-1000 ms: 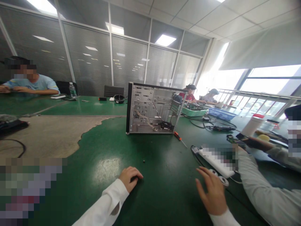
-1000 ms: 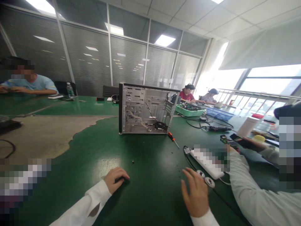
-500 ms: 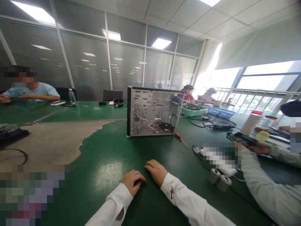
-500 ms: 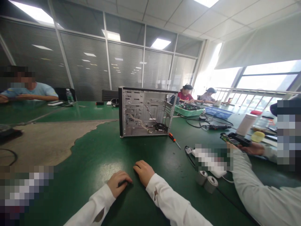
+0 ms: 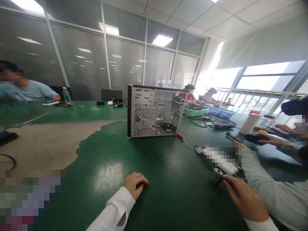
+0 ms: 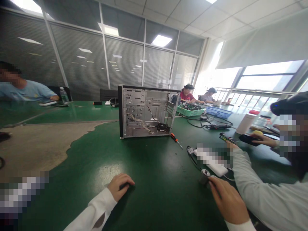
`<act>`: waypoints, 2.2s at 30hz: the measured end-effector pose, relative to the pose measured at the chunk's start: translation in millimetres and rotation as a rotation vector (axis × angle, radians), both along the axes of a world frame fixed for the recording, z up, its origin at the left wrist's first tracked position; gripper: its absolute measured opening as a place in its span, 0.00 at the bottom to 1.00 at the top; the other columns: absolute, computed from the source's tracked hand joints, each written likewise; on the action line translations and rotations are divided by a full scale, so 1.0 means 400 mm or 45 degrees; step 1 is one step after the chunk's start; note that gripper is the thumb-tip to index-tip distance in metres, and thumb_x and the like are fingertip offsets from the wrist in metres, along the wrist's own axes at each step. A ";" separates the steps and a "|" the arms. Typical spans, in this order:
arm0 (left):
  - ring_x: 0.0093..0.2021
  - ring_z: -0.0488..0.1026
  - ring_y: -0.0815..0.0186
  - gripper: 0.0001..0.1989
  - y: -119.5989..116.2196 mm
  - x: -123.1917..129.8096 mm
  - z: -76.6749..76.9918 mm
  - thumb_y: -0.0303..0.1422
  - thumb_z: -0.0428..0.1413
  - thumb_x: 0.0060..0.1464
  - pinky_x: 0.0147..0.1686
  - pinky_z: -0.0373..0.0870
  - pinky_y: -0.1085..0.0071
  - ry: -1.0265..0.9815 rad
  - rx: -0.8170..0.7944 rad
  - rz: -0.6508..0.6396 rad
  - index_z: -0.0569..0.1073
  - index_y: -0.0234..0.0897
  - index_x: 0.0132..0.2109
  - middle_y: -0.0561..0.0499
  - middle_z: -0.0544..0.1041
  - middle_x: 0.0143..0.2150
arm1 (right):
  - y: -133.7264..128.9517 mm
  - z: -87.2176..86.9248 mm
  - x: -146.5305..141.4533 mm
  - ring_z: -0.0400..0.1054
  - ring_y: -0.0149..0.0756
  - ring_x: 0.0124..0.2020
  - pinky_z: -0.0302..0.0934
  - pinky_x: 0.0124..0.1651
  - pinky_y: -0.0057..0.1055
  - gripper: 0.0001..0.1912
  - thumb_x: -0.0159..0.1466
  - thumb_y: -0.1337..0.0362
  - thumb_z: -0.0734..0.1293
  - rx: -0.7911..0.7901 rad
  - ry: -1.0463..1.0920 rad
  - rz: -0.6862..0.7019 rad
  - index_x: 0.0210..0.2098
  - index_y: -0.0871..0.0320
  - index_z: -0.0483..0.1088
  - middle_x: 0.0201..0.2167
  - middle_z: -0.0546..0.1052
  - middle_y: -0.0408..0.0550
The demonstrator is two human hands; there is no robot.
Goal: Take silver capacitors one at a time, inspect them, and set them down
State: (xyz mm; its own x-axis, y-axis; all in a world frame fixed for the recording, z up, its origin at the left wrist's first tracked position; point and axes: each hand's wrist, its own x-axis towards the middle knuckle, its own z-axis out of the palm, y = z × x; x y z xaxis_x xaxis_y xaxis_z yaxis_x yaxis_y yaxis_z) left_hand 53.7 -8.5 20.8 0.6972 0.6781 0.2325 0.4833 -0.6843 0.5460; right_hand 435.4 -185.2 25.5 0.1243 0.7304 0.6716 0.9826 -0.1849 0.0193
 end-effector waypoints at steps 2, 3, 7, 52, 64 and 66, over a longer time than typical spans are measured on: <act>0.38 0.66 0.65 0.13 0.000 0.000 0.000 0.21 0.47 0.40 0.38 0.59 0.68 0.002 0.002 -0.001 0.71 0.40 0.31 0.54 0.73 0.33 | -0.024 -0.005 0.053 0.65 0.39 0.33 0.58 0.38 0.35 0.17 0.55 0.56 0.55 0.067 0.020 -0.133 0.39 0.60 0.63 0.34 0.70 0.52; 0.38 0.66 0.65 0.13 0.000 0.000 0.001 0.21 0.47 0.40 0.38 0.59 0.68 0.004 0.002 -0.002 0.71 0.40 0.31 0.54 0.73 0.34 | -0.029 -0.007 0.068 0.66 0.39 0.32 0.59 0.37 0.35 0.17 0.55 0.56 0.55 0.077 0.029 -0.158 0.39 0.60 0.63 0.33 0.70 0.52; 0.38 0.66 0.65 0.13 -0.005 -0.001 0.007 0.21 0.47 0.40 0.38 0.59 0.68 0.012 0.000 -0.002 0.71 0.40 0.32 0.54 0.73 0.34 | -0.022 -0.021 0.077 0.66 0.39 0.33 0.59 0.38 0.34 0.17 0.56 0.56 0.53 0.040 0.041 -0.110 0.37 0.61 0.62 0.33 0.70 0.52; 0.38 0.66 0.65 0.13 -0.006 -0.001 0.005 0.21 0.47 0.40 0.38 0.60 0.69 0.024 0.029 0.002 0.71 0.40 0.32 0.53 0.73 0.34 | 0.074 0.033 0.078 0.63 0.39 0.40 0.58 0.39 0.36 0.22 0.53 0.60 0.58 -0.436 -0.027 0.105 0.48 0.52 0.58 0.41 0.68 0.48; 0.37 0.66 0.64 0.14 -0.005 -0.001 -0.003 0.20 0.46 0.38 0.38 0.60 0.68 -0.031 0.024 0.010 0.71 0.40 0.31 0.53 0.73 0.33 | 0.235 0.128 -0.154 0.60 0.38 0.40 0.48 0.49 0.37 0.17 0.51 0.67 0.61 -0.673 0.096 0.504 0.41 0.57 0.63 0.34 0.69 0.49; 0.37 0.66 0.64 0.16 -0.005 -0.001 -0.011 0.20 0.46 0.37 0.38 0.60 0.67 -0.100 0.030 0.033 0.70 0.39 0.34 0.52 0.73 0.32 | 0.271 0.135 -0.244 0.60 0.37 0.40 0.49 0.48 0.36 0.21 0.51 0.68 0.61 -0.662 0.140 0.615 0.45 0.56 0.60 0.36 0.68 0.49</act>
